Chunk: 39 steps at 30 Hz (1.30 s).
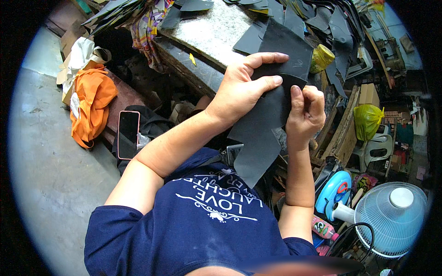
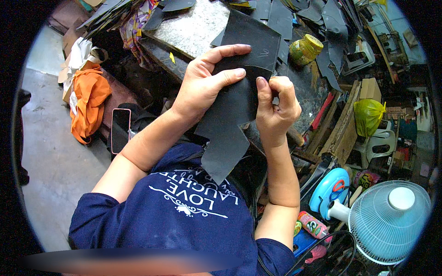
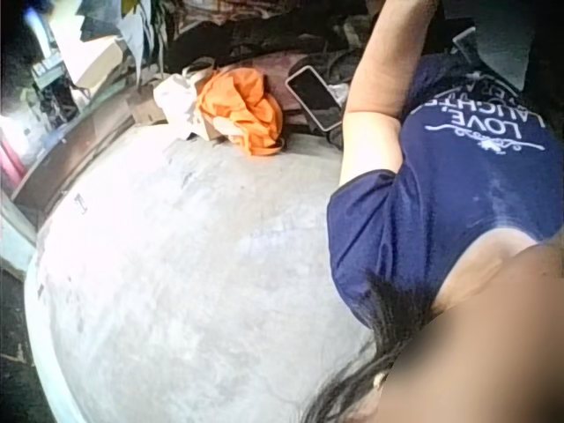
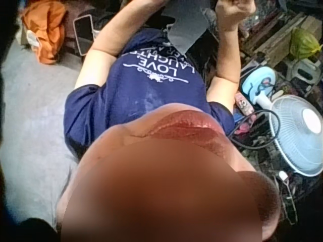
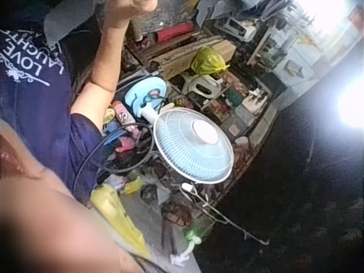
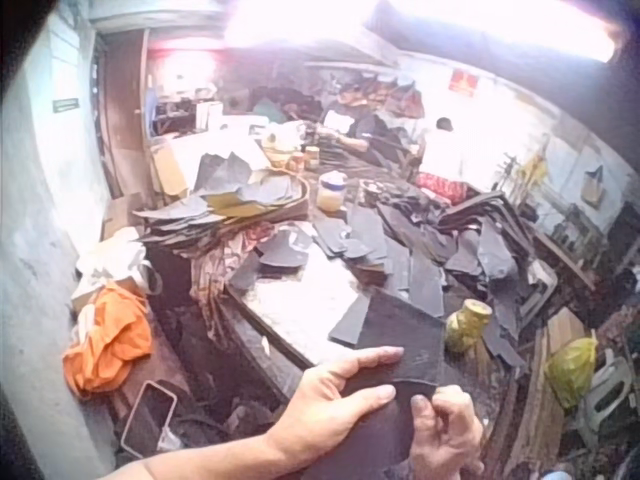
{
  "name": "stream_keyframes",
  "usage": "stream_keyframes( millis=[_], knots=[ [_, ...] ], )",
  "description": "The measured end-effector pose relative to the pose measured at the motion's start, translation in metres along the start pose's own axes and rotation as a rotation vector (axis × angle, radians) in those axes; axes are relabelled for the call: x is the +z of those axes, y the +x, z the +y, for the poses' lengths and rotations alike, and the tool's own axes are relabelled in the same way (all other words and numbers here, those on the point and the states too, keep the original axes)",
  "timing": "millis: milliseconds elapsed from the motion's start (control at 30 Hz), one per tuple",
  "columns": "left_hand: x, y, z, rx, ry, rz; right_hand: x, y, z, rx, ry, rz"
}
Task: The person assembles dark gray leather pieces on a cluttered workbench. They repeatedly pick up pieces, align them, and use a hammer to press them together. They also use a pen to mark some pieces and occasionally move items aside to access the work area.
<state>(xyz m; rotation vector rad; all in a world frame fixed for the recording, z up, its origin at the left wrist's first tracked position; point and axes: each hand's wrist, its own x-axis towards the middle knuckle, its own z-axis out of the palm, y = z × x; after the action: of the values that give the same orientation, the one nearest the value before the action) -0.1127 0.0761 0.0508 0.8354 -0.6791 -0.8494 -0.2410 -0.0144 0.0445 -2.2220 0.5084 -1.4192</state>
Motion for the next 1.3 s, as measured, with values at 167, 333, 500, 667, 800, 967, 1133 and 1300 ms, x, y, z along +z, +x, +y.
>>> stream_keyframes(
  millis=[167,333,500,667,800,967,1133,1300],
  knots=[
    [-0.002,-0.003,0.001,0.097,0.206,-0.005,-0.002,0.004,-0.001,0.634,0.654,-0.080],
    [-0.008,0.012,-0.001,0.254,0.439,-0.189,-0.010,0.014,0.001,0.582,0.534,-0.226],
    [0.004,0.004,-0.008,0.249,0.566,-0.168,-0.017,0.018,0.001,0.453,0.463,-0.003],
    [-0.003,0.000,-0.009,0.204,0.650,-0.317,-0.019,0.018,0.016,0.411,0.474,0.129],
    [-0.012,-0.005,-0.014,0.243,0.676,-0.300,-0.023,0.018,0.028,0.514,0.482,0.129],
    [-0.047,0.029,-0.011,0.073,0.461,-0.059,-0.039,0.024,0.036,0.653,0.430,-0.387],
    [-0.084,0.049,-0.008,-0.313,0.295,-0.130,-0.071,0.001,0.027,0.298,-0.435,-0.844],
    [-0.076,0.071,-0.038,-0.166,0.591,-0.140,-0.075,-0.030,0.028,0.210,-0.601,-0.723]
  ],
)
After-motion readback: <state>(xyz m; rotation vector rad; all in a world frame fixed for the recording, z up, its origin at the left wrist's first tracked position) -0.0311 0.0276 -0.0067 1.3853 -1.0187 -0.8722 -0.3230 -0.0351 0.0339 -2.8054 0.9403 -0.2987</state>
